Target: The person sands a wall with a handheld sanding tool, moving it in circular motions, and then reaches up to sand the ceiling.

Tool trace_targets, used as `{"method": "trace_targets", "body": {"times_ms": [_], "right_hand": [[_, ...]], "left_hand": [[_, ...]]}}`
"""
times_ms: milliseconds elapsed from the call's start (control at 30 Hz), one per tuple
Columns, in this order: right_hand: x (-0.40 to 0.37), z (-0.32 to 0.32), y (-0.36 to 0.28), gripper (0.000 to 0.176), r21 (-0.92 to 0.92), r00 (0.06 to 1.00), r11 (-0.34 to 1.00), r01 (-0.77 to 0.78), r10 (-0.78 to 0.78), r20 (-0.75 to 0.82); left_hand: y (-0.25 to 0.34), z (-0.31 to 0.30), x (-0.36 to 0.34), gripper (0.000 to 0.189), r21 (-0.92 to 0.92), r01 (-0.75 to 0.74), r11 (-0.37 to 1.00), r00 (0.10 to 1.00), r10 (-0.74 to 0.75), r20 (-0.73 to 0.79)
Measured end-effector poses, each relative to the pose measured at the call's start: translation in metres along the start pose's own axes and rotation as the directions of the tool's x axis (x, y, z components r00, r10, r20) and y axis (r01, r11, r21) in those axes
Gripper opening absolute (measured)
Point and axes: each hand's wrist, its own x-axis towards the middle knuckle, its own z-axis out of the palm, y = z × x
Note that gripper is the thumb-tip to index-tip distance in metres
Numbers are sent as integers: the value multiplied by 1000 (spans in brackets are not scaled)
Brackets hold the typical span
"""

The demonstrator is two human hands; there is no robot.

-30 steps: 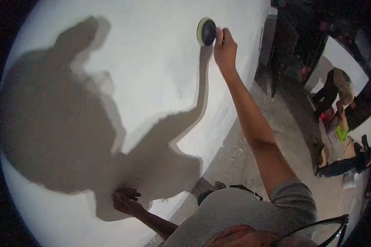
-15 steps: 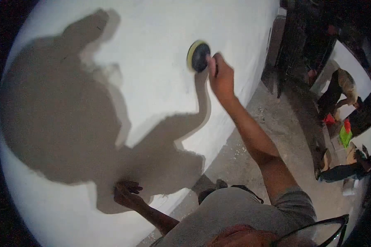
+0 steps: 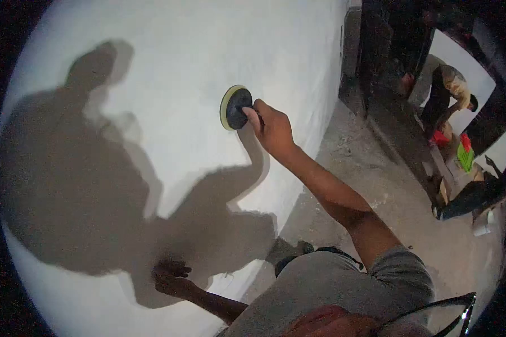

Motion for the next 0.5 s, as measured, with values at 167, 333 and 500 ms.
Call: {"method": "trace_targets", "body": {"times_ms": [167, 333, 500], "right_hand": [[42, 2, 28, 33, 65, 986, 993, -96, 104, -132], [-14, 15, 17, 34, 101, 991, 988, -112, 119, -65], [-24, 18, 25, 30, 1, 985, 985, -171, 171, 23]], "left_hand": [[-46, -15, 1, 66, 158, -79, 984, 996, 70, 62], [-6, 10, -4, 63, -79, -69, 994, 998, 70, 4], [-14, 15, -2, 62, -82, 1, 997, 1000, 0, 4]]}}
